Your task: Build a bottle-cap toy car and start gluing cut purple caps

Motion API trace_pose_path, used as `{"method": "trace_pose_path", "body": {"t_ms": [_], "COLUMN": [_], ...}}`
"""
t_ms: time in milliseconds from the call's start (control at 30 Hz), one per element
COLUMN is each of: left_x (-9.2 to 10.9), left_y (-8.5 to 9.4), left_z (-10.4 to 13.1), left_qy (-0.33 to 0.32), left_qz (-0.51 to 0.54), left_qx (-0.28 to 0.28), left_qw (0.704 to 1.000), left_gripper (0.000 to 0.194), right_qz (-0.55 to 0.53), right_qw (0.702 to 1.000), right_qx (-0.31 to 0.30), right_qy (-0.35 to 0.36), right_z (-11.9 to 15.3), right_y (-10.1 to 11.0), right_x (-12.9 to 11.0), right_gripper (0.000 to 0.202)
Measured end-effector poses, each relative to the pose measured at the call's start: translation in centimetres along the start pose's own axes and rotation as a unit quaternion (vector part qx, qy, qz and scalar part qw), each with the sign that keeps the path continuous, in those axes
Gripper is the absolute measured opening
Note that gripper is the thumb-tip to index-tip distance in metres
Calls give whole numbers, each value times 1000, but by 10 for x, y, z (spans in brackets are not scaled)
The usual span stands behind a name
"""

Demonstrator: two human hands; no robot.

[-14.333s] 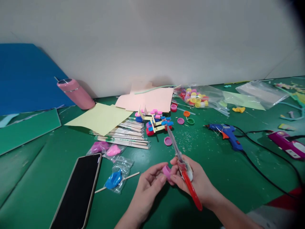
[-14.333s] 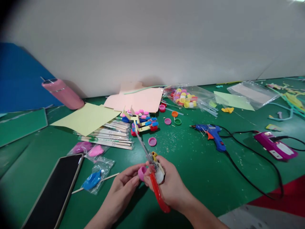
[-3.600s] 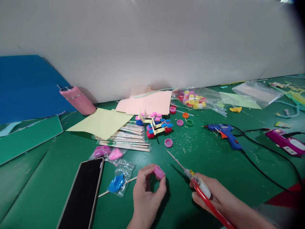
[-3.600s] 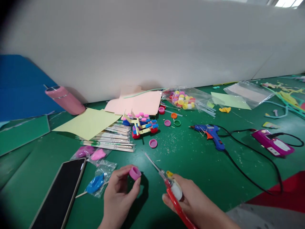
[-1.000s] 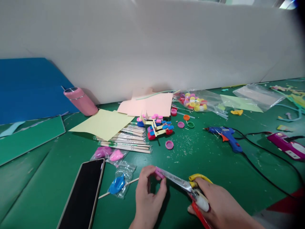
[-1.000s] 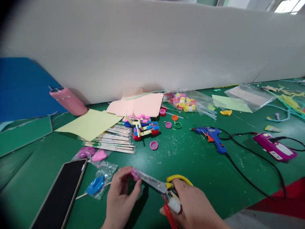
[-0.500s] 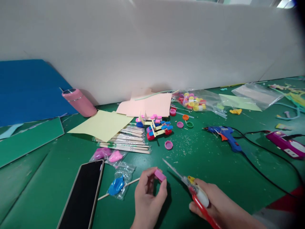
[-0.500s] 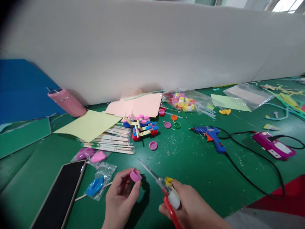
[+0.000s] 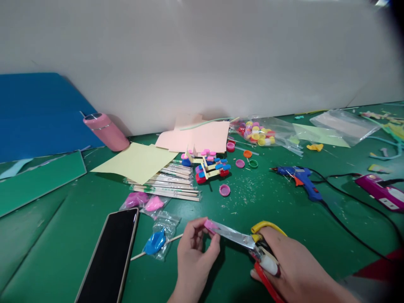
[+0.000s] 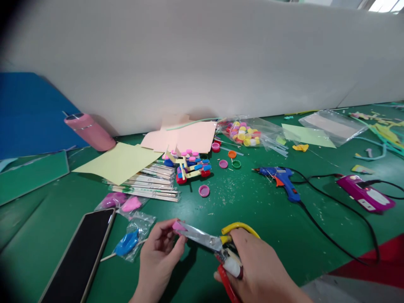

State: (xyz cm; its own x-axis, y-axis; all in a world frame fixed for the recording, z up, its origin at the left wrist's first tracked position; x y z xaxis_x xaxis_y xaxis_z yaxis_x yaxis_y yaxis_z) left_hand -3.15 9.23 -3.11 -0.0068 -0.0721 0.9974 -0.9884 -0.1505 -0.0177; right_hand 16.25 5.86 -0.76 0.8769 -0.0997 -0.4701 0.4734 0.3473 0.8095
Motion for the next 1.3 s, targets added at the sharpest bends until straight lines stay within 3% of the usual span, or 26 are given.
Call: {"method": "trace_pose_path", "body": {"t_ms": [267, 433, 633, 800, 1033, 1200, 1300], "left_x": [9, 9, 5, 2, -1, -5, -4], "left_y": [-2, 0, -2, -6, -3, -3, -2], "left_z": [1, -1, -1, 5, 0, 0, 1], "left_qy": [-39, -66, -36, -4, 20, -6, -40], "left_qz": [-27, -54, -17, 30, 73, 32, -6], "left_qx": [24, -3, 28, 31, 25, -30, -31], "left_qw": [999, 996, 999, 999, 997, 999, 999], "left_gripper": [21, 25, 22, 22, 21, 22, 25], "right_qz": [-4, -28, -137, -206, -58, -12, -2], "right_qw": [1000, 998, 985, 975, 996, 999, 1000], "right_qx": [-14, -51, -105, -84, -49, -21, -5], "right_qy": [-15, -37, -16, -2, -43, -33, -21], "right_z": [-5, -3, -3, -9, 1, 1, -1], "right_y": [-7, -12, -16, -10, 4, 3, 1], "right_x": [6, 6, -3, 2, -5, -6, -4], "right_gripper": [32, 32, 24, 24, 24, 28, 32]}}
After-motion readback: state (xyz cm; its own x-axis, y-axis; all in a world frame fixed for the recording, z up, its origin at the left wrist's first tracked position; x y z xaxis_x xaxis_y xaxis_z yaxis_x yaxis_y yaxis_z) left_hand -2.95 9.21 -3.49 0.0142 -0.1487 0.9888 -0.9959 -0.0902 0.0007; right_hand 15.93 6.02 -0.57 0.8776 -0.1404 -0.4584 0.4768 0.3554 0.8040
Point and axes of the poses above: each hand's wrist, its own z-axis away from the middle knuckle, its own y-axis out of the back of the hand, x = y × z, the point moved 6 cm from there along -z, towards the middle knuckle, and after that the axes turned 5 degrees about -y, right-handed, at the moved point
